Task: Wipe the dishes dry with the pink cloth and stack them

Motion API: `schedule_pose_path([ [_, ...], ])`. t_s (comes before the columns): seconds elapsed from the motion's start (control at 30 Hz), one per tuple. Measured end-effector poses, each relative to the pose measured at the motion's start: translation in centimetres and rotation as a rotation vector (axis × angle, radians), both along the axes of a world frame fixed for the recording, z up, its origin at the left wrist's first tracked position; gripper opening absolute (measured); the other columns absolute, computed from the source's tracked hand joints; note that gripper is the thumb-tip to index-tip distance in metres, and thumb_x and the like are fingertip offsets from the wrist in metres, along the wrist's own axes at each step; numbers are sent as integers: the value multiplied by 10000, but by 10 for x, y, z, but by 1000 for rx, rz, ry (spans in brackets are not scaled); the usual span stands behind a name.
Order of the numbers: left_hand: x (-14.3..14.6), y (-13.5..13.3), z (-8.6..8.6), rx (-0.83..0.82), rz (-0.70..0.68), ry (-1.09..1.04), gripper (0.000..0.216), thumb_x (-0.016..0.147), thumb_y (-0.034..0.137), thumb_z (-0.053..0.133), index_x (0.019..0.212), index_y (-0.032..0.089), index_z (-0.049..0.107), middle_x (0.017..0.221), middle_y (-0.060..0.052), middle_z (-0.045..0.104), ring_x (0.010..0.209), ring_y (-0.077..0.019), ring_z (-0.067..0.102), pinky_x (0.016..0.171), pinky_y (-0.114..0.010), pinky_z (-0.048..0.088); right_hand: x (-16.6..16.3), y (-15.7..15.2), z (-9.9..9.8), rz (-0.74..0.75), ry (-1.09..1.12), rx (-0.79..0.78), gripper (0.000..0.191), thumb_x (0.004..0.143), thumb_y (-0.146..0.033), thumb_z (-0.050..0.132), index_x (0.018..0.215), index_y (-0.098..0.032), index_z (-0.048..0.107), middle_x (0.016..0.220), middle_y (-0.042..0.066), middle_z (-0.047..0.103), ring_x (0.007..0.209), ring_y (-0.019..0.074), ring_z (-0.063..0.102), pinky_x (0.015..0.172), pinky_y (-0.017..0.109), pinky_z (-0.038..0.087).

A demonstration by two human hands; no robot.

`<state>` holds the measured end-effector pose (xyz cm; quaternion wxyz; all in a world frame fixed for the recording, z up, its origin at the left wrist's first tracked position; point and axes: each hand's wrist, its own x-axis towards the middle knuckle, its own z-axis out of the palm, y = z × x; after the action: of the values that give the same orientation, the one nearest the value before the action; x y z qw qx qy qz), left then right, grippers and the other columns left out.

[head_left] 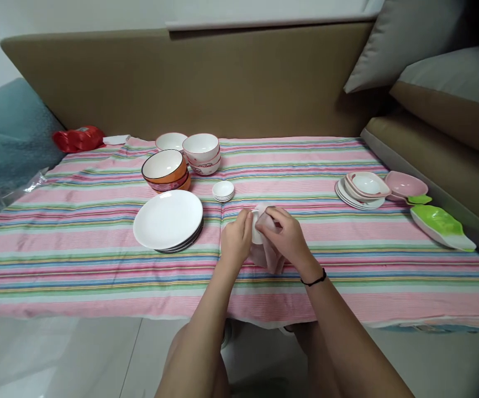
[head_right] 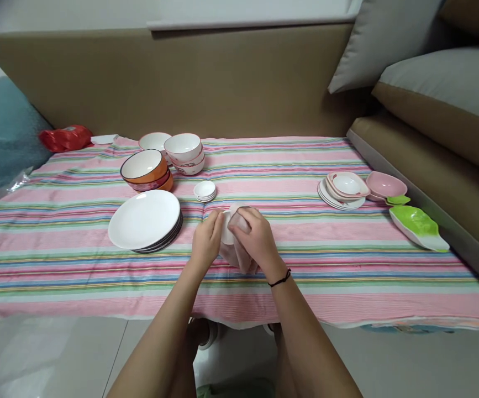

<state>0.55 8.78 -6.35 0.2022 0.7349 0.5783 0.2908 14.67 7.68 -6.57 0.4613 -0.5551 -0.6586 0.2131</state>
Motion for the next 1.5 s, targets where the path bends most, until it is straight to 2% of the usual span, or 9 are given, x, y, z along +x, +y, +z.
schedule_pose_path([
  [0.17,-2,-4,2,12,-80,112,392,977,417,258,1028,224,595,681,-31,648,621,-193,610,536,-260,287,4,1,1,2,55,-149,374,820,-380,552,542,-186,394,519,-53,284,518,91,281,490,238,214],
  [0.3,-4,-5,2,-8,9,39,378,977,388,268,1051,226,601,719,-36,659,618,-185,598,540,-258,298,3,1,-2,97,110,-220,299,803,-332,557,595,-192,394,554,-56,324,536,87,307,500,229,226],
  [0.5,-9,0,1,2,-25,-152,351,964,402,318,975,221,619,732,-18,634,621,-150,553,568,-240,333,0,2,-3,-89,11,-132,546,813,-469,584,477,-187,258,492,-56,189,486,76,214,485,264,162],
  [0.63,-13,6,0,16,91,-254,406,962,440,297,849,202,606,672,-6,580,603,-142,508,554,-243,321,-1,1,0,26,150,-116,367,893,-417,482,621,-180,552,548,-31,460,531,104,426,510,242,309],
  [0.7,-15,8,-1,26,120,-310,419,963,448,289,848,196,603,681,-5,579,615,-138,511,559,-242,325,-1,2,1,83,252,-116,274,911,-344,448,901,-192,675,844,20,672,784,155,606,679,256,451],
  [0.87,-13,7,-2,35,40,-252,373,961,415,321,906,202,622,691,-8,597,617,-141,524,562,-242,321,-3,2,-2,167,270,3,284,872,-218,505,1085,-230,692,1192,32,663,1169,181,569,1047,352,404],
  [1.07,-5,2,-2,8,-98,-151,337,957,388,343,906,222,632,671,-13,613,619,-158,563,589,-247,345,-7,3,-7,-97,382,-8,213,742,-297,701,920,-190,656,859,42,706,789,187,676,714,304,549],
  [1.2,-4,2,-2,33,-71,-215,333,959,388,341,1007,241,635,767,-27,669,699,-173,613,613,-242,375,-7,3,-4,-260,64,85,199,749,-370,697,709,-188,628,734,33,655,733,185,608,690,308,481],
  [1.5,-8,2,0,32,42,-208,349,937,427,384,980,223,664,625,-4,593,551,-147,519,536,-244,304,-2,0,-2,36,38,-137,148,789,-316,626,748,-174,629,642,-13,583,596,123,499,548,234,331],
])
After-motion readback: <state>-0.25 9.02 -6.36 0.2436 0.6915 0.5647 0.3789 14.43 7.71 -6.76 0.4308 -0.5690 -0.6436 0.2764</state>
